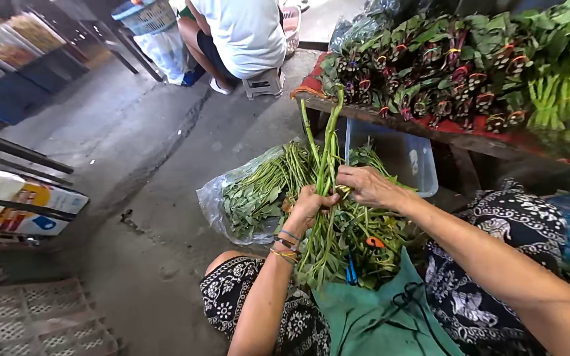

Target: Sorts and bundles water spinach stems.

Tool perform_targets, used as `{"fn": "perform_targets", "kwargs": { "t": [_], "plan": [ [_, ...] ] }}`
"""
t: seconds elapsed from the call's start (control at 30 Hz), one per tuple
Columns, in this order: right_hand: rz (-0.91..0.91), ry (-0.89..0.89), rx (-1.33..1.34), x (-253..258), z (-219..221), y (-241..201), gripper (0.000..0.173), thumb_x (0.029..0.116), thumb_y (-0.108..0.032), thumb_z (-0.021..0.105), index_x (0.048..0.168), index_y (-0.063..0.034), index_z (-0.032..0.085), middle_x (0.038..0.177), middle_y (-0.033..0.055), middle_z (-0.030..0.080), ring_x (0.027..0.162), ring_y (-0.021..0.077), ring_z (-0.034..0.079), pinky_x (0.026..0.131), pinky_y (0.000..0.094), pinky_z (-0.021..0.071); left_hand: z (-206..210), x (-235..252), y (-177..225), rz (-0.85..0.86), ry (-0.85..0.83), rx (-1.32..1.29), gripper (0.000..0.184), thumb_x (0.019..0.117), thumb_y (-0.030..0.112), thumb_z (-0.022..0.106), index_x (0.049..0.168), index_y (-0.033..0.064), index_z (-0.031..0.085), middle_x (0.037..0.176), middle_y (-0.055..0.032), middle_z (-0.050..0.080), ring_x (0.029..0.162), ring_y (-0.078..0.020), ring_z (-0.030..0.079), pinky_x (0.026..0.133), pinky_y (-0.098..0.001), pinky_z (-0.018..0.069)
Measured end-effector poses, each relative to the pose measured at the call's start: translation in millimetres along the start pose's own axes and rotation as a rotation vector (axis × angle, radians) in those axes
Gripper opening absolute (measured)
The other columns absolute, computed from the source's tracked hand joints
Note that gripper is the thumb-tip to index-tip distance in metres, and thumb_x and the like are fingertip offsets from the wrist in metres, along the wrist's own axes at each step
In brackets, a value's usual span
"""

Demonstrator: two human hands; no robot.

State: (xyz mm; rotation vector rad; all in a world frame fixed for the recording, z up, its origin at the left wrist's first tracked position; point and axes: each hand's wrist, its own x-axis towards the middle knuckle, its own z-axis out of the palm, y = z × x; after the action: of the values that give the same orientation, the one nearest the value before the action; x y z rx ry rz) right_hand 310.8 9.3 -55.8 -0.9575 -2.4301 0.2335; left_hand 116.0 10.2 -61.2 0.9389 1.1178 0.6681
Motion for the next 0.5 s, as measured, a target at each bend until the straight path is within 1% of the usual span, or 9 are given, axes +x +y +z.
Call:
{"fn": "perform_targets", "kwargs": {
  "t": [0.07, 0.13, 0.2, 0.23, 0.27, 0.33, 0.4, 0.43, 0.5],
  "plan": [
    [-0.040, -0.037, -0.134, -0.4, -6.1, 3.6, 0.018, 0.0747, 0.009, 0.073, 0.089, -0.0026, 0.071, 0.089, 0.0129, 0.065, 0.071, 0.0294, 0.067, 0.054, 0.0455, 0.0542, -0.7, 0.5, -0.5, -0.023, -0.004, 0.011, 0.010, 0.0907, -0.009, 0.066, 0.097, -0.0021, 0.063, 0.076, -0.0068, 0.067, 0.055, -0.0066, 0.058, 0.048, -0.0178, 0.0460],
    [0.018, -0.023, -0.253, -2.6, -17.5, 14.3, 0.024, 0.0771, 0.010, 0.076, 0.096, -0.0043, 0.073, 0.097, 0.0156, 0.068, 0.076, 0.0356, 0.070, 0.055, 0.0521, 0.0556, -5.1, -1.1, -0.7, -0.045, -0.030, 0.013, 0.007, 0.0933, -0.008, 0.064, 0.098, -0.0026, 0.062, 0.076, -0.0074, 0.070, 0.053, -0.0050, 0.058, 0.047, -0.0164, 0.0438],
    [0.161, 0.086, -0.242, -6.5, -29.1, 29.9, 0.024, 0.0840, 0.011, 0.067, 0.104, -0.0015, 0.073, 0.101, 0.0193, 0.068, 0.081, 0.0406, 0.070, 0.062, 0.0583, 0.0565, -9.8, -3.6, -2.4, -0.043, -0.048, -0.048, 0.007, 0.0948, -0.008, 0.061, 0.099, -0.0024, 0.062, 0.078, -0.0070, 0.070, 0.053, -0.0041, 0.057, 0.046, -0.0159, 0.0440],
    [0.273, 0.122, -0.143, -8.9, -32.7, 34.3, 0.021, 0.0907, 0.009, 0.061, 0.108, 0.0008, 0.069, 0.104, 0.0201, 0.067, 0.088, 0.0401, 0.069, 0.071, 0.0589, 0.0569, -11.6, -4.3, -2.9, -0.035, -0.050, -0.100, 0.007, 0.0957, -0.008, 0.059, 0.099, -0.0021, 0.062, 0.079, -0.0069, 0.070, 0.053, -0.0041, 0.056, 0.047, -0.0164, 0.0443],
    [0.402, 0.150, 0.017, -10.8, -32.7, 35.7, 0.015, 0.0998, 0.002, 0.053, 0.112, 0.0016, 0.063, 0.103, 0.0185, 0.067, 0.089, 0.0353, 0.068, 0.076, 0.0550, 0.0569, -13.2, -4.1, -2.7, -0.027, -0.044, -0.165, 0.008, 0.0966, -0.007, 0.058, 0.100, -0.0017, 0.062, 0.081, -0.0073, 0.070, 0.053, -0.0046, 0.056, 0.048, -0.0170, 0.0454],
    [0.689, 0.180, 0.456, -7.6, -26.0, 25.7, 0.015, 0.1093, -0.009, 0.043, 0.115, -0.0025, 0.055, 0.093, 0.0117, 0.067, 0.075, 0.0202, 0.065, 0.067, 0.0388, 0.0559, -16.0, -1.6, -2.4, -0.016, -0.021, -0.327, 0.010, 0.0980, -0.007, 0.054, 0.100, 0.0000, 0.062, 0.079, -0.0071, 0.066, 0.054, -0.0063, 0.055, 0.049, -0.0183, 0.0469],
    [0.866, 0.164, 0.807, -0.6, -12.8, 9.2, 0.017, 0.1089, -0.009, 0.044, 0.119, -0.0018, 0.056, 0.090, 0.0089, 0.061, 0.070, 0.0143, 0.059, 0.064, 0.0338, 0.0527, -18.1, 2.2, -2.4, -0.018, 0.001, -0.477, 0.010, 0.1007, -0.003, 0.052, 0.103, 0.0031, 0.059, 0.073, -0.0042, 0.061, 0.052, -0.0064, 0.054, 0.048, -0.0180, 0.0483],
    [0.892, 0.124, 0.881, 2.8, -6.2, 0.2, 0.019, 0.1064, -0.005, 0.047, 0.121, 0.0002, 0.058, 0.086, 0.0076, 0.061, 0.066, 0.0115, 0.058, 0.062, 0.0307, 0.0530, -18.3, 3.7, -1.9, -0.020, 0.009, -0.535, 0.009, 0.1021, -0.001, 0.051, 0.104, 0.0045, 0.058, 0.073, -0.0037, 0.060, 0.052, -0.0066, 0.055, 0.048, -0.0180, 0.0487],
    [0.885, 0.040, 0.990, 7.7, 4.2, -17.6, 0.020, 0.0986, 0.001, 0.057, 0.119, 0.0005, 0.060, 0.078, 0.0017, 0.058, 0.058, 0.0052, 0.048, 0.055, 0.0230, 0.0439, -15.6, 6.2, -0.6, -0.017, 0.022, -0.579, 0.008, 0.1034, 0.002, 0.051, 0.102, 0.0080, 0.057, 0.068, -0.0019, 0.058, 0.050, -0.0068, 0.055, 0.048, -0.0185, 0.0487]
  ]
}}
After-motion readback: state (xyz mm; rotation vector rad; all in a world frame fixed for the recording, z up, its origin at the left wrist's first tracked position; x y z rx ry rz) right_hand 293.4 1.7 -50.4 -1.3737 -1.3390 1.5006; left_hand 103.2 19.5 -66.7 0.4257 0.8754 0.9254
